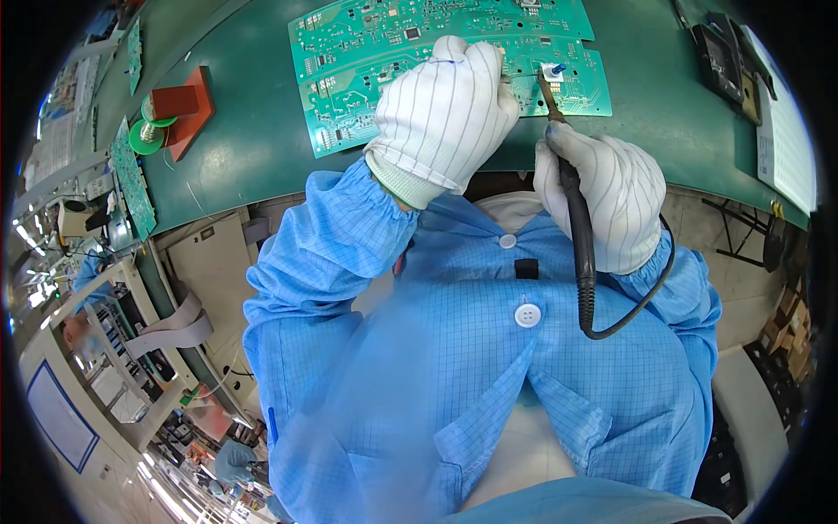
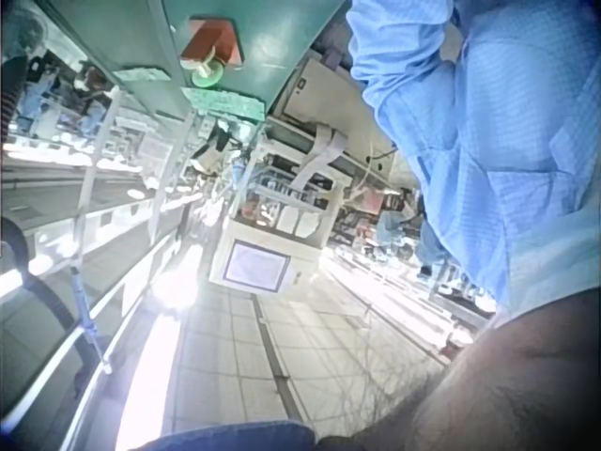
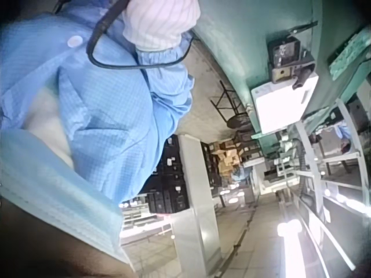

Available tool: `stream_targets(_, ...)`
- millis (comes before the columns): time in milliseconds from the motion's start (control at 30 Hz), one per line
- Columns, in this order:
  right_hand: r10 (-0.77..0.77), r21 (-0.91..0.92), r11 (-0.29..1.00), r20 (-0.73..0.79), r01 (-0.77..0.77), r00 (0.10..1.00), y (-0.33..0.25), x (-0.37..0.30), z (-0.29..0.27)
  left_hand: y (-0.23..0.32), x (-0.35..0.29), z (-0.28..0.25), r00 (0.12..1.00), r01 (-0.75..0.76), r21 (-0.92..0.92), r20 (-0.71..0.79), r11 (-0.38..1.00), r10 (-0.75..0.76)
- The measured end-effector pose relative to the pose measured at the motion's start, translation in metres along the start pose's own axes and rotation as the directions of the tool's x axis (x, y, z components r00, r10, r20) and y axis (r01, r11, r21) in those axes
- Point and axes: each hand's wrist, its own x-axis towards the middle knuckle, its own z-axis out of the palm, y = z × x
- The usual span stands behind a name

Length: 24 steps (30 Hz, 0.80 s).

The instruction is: Soldering components onto a printed circuit board at a manual assembly station.

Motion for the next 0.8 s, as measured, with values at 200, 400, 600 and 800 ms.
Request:
stream_targets(200,-0.022,-0.036,0.999,-0.041,0.02,0.999,-0.0027,0.0022,0.0019,-0.0029,-0.0017,-0.0031,0.998,0.008,-0.024,0.06,1.0,-0.006)
stream_targets(400,-0.013,-0.015,1.0,-0.039,0.012,0.999,-0.0031,0.0011,0.0034,-0.0039,-0.0008,-0.0064,0.991,0.033,-0.064,0.131,0.997,-0.024)
stream_targets(600,-0.026,-0.044,0.999,-0.061,0.024,0.998,-0.0023,-0.0005,0.0068,-0.007,-0.0015,-0.0057,0.988,0.012,-0.038,0.156,0.999,-0.006)
stream_targets(800,-0.018,0.009,1.0,-0.009,0.018,1.0,-0.0012,-0.0021,0.004,-0.0082,-0.0004,-0.0069,0.983,0.006,-0.053,0.185,0.999,0.004)
